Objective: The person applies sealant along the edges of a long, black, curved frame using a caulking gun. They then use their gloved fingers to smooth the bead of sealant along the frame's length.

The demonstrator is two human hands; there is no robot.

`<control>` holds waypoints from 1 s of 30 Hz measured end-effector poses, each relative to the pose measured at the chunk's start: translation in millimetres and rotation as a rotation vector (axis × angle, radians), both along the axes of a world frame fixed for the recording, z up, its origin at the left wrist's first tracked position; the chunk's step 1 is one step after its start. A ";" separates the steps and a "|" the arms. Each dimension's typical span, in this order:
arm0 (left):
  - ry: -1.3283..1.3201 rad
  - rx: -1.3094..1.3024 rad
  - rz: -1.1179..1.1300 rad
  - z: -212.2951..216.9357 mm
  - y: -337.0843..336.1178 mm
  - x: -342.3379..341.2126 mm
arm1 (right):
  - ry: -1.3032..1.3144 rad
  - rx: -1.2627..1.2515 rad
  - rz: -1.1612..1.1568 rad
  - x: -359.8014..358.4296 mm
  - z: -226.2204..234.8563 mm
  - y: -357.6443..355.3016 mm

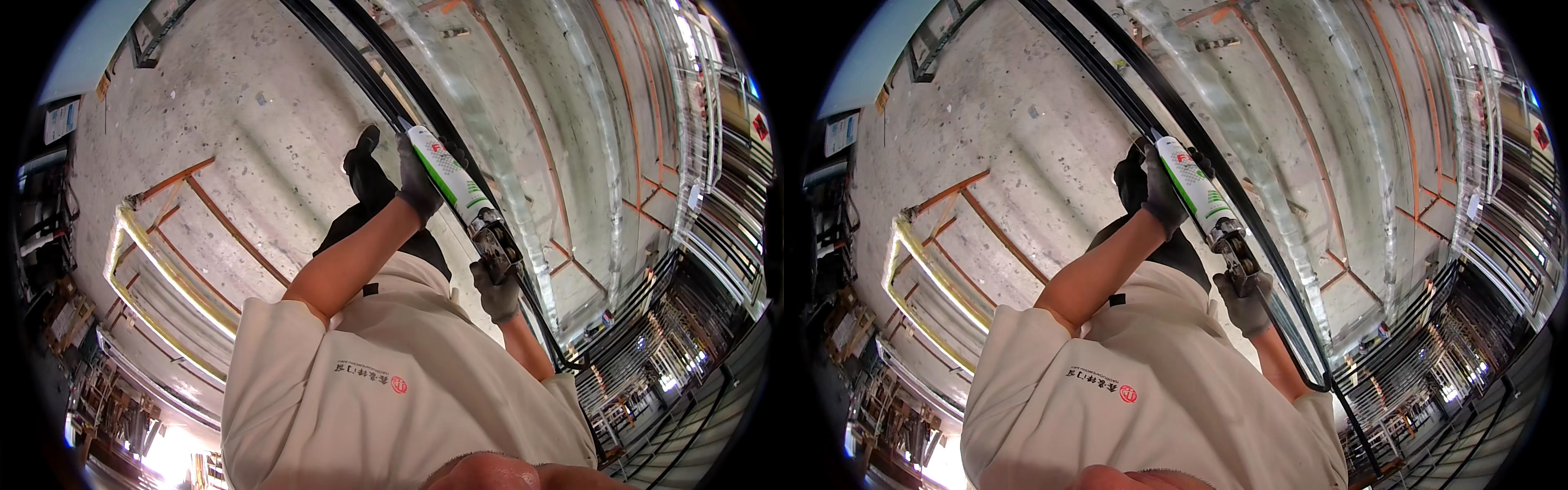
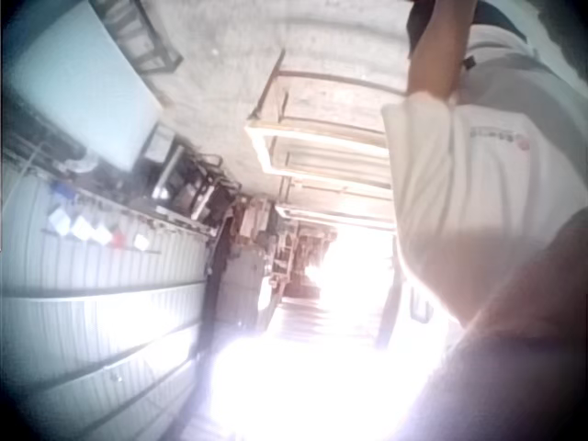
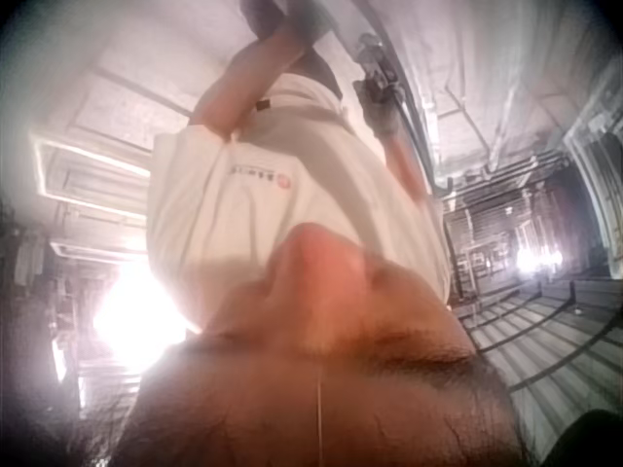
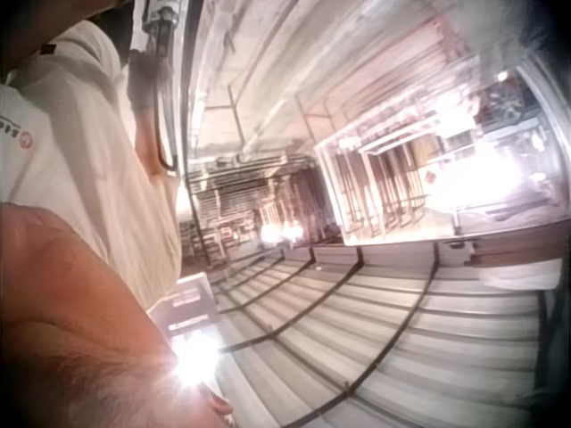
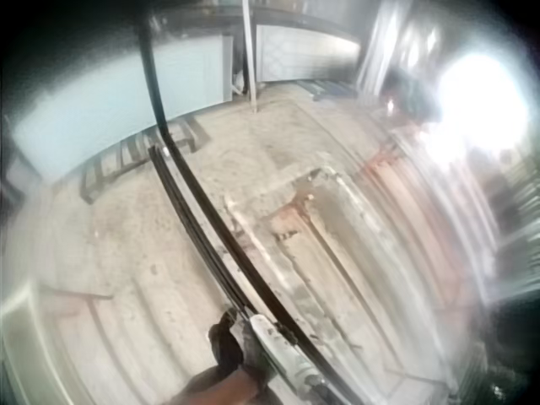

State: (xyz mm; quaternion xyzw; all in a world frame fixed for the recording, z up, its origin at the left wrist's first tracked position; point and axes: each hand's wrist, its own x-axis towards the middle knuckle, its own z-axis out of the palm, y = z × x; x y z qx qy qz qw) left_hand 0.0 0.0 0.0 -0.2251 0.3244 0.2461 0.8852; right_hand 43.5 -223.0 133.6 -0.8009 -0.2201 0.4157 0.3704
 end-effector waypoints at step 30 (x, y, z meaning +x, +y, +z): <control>0.044 0.077 -0.069 -5.6 -54.1 0.7 | 0.221 0.134 -0.054 -6.9 13.3 -32.1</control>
